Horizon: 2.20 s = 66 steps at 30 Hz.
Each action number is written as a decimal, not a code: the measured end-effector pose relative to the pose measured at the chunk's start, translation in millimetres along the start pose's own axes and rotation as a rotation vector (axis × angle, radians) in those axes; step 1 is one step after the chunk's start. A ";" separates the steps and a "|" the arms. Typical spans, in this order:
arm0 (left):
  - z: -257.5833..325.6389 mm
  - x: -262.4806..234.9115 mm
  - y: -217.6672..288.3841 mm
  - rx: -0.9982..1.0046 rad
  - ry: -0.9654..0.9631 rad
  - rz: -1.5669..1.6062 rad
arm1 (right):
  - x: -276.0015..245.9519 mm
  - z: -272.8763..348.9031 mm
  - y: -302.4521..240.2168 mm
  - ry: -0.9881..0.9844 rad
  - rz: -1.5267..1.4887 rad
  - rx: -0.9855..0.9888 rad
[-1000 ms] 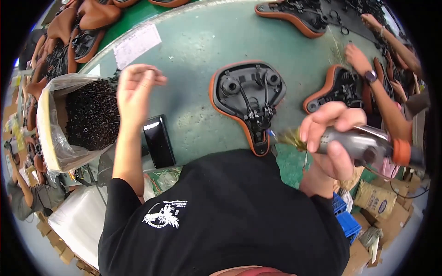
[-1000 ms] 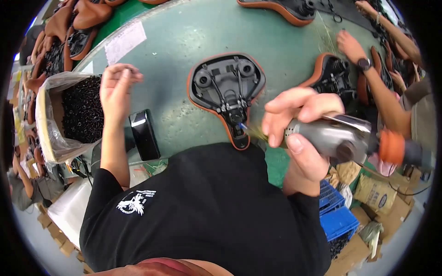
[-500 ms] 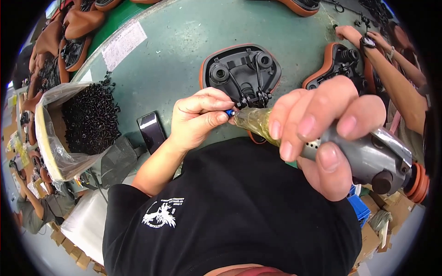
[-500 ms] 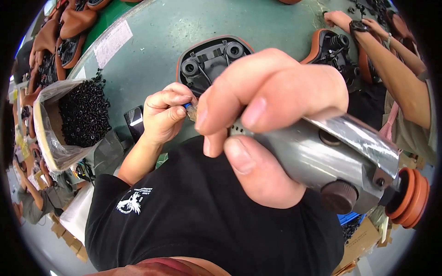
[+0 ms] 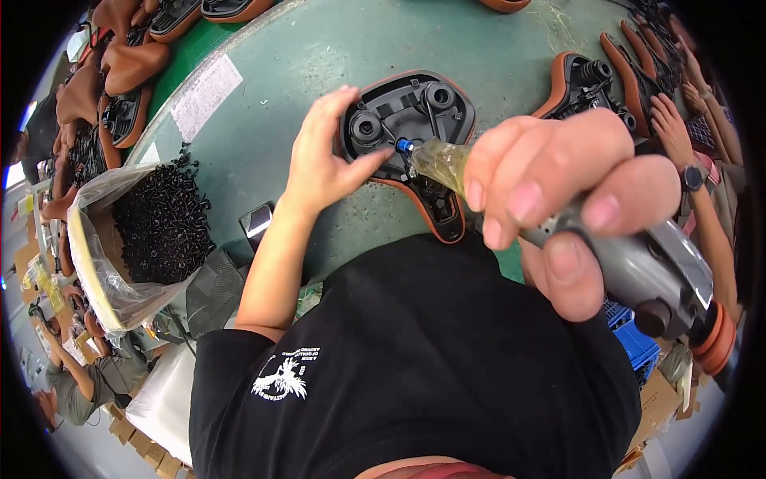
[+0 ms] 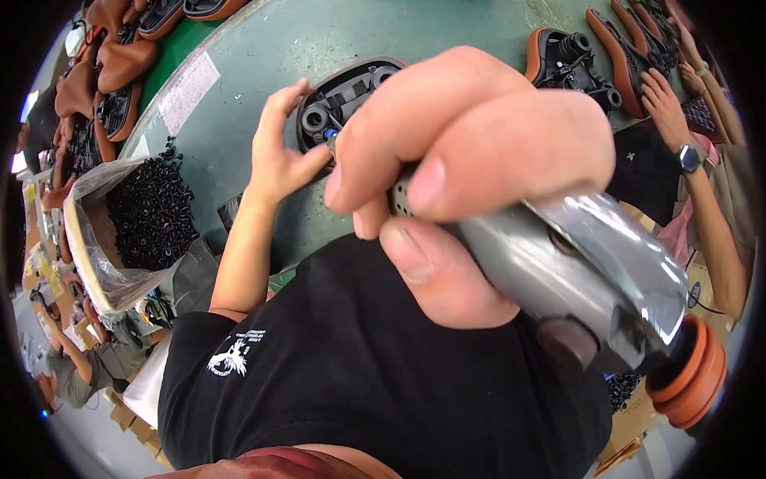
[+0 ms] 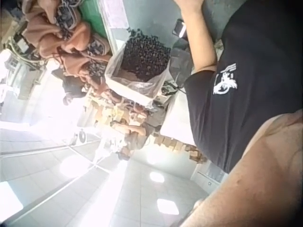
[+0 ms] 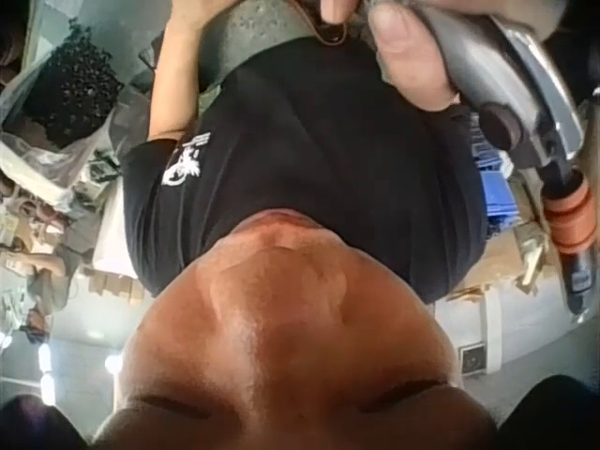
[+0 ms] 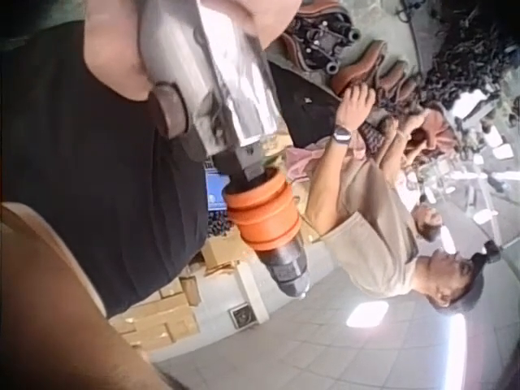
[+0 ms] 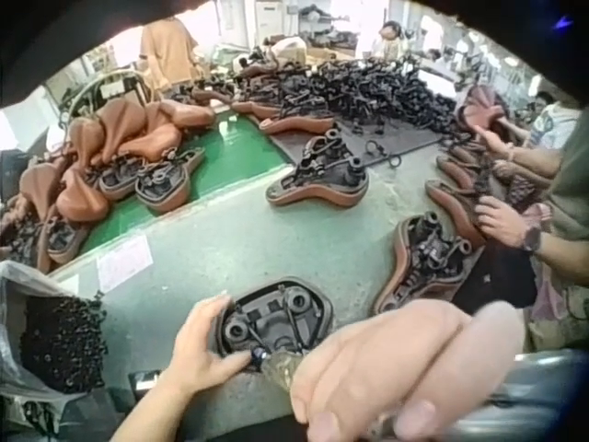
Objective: Assembling plastic components onto the underside of bicycle seats using a pneumatic screwdriver on a production line.
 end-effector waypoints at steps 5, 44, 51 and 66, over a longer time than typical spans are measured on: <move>4.8 12.3 -12.3 0.003 0.012 0.025 | -0.6 8.9 4.2 0.060 -0.043 0.051; 33.9 26.6 -44.6 -0.162 0.348 0.436 | 86.0 -15.9 115.9 -0.186 0.196 0.288; 39.9 -71.3 -9.2 -0.286 0.048 0.218 | 62.8 -19.4 40.7 -0.144 -0.013 0.146; 25.1 -113.3 -46.6 -0.737 0.367 0.800 | 0.0 -3.7 -3.3 0.172 -0.101 0.044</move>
Point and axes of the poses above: each hand's wrist, its own z-axis away from the middle knuckle, its own x-axis out of the palm, y = z × x, the point moved 5 cm from there along -z, towards the middle knuckle, and after that the axes turned 9 degrees about z, right-handed, at the moved point
